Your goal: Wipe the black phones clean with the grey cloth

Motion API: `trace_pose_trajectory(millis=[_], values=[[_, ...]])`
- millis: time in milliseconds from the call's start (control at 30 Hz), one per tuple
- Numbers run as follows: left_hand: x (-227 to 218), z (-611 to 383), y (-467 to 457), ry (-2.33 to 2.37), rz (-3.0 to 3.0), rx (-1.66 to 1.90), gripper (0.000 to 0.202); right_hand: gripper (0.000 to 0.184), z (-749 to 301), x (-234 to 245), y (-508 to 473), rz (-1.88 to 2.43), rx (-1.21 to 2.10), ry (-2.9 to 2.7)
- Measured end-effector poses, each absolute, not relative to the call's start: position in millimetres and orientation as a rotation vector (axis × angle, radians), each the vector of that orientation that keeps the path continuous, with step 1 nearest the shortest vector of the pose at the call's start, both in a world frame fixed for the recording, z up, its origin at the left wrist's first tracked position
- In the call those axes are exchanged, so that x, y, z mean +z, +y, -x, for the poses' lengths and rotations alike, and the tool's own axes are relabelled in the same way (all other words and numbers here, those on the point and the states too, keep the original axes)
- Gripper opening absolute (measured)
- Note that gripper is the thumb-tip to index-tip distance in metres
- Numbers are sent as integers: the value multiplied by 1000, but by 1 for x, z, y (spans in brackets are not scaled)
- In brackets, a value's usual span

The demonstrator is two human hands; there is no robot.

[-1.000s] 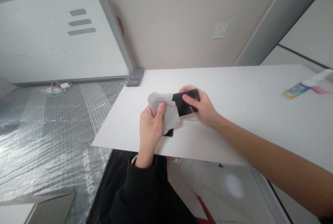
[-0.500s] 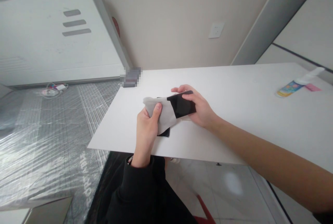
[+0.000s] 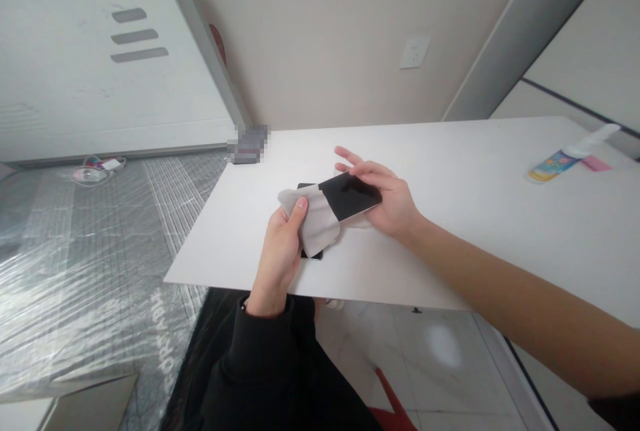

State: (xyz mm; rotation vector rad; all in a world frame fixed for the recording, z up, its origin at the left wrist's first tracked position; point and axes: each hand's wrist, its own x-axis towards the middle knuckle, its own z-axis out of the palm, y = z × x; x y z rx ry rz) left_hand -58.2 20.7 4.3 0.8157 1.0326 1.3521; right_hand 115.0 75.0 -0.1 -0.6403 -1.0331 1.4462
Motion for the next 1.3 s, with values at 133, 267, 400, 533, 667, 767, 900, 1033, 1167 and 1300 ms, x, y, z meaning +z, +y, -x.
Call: trace_pose_trajectory(millis=[133,267,400,533,667,767,900,1033,1167,1300], values=[[7,60,20,1041,-823,1499,41,47,-112,4,71,572,1520,-1172],[5,68,19,1315,-1021,1495,38,77,-111,3,67,589,1470,-1324],[4,71,19,1429,-1122,1455,44,78,-112,0,66,643,1391,-1302],[8,59,16,1102,-973,1508,40,63,-109,-2,69,705,1292,-1177],[12,46,12,992,-816,1595,36,51,-104,-6,68,722,1234,-1131],[12,46,13,1032,-789,1672,35,45,-100,-7,64,761,1228,-1185],[7,56,18,1202,-824,1679,35,39,-96,-5,58,859,1027,-1287],[0,60,21,1285,-924,1551,43,41,-97,-2,58,871,990,-1277],[2,61,22,1216,-819,1586,37,38,-108,-4,71,812,1088,-1110],[9,71,27,1070,-569,1725,17,14,-119,-9,85,839,1179,-865]])
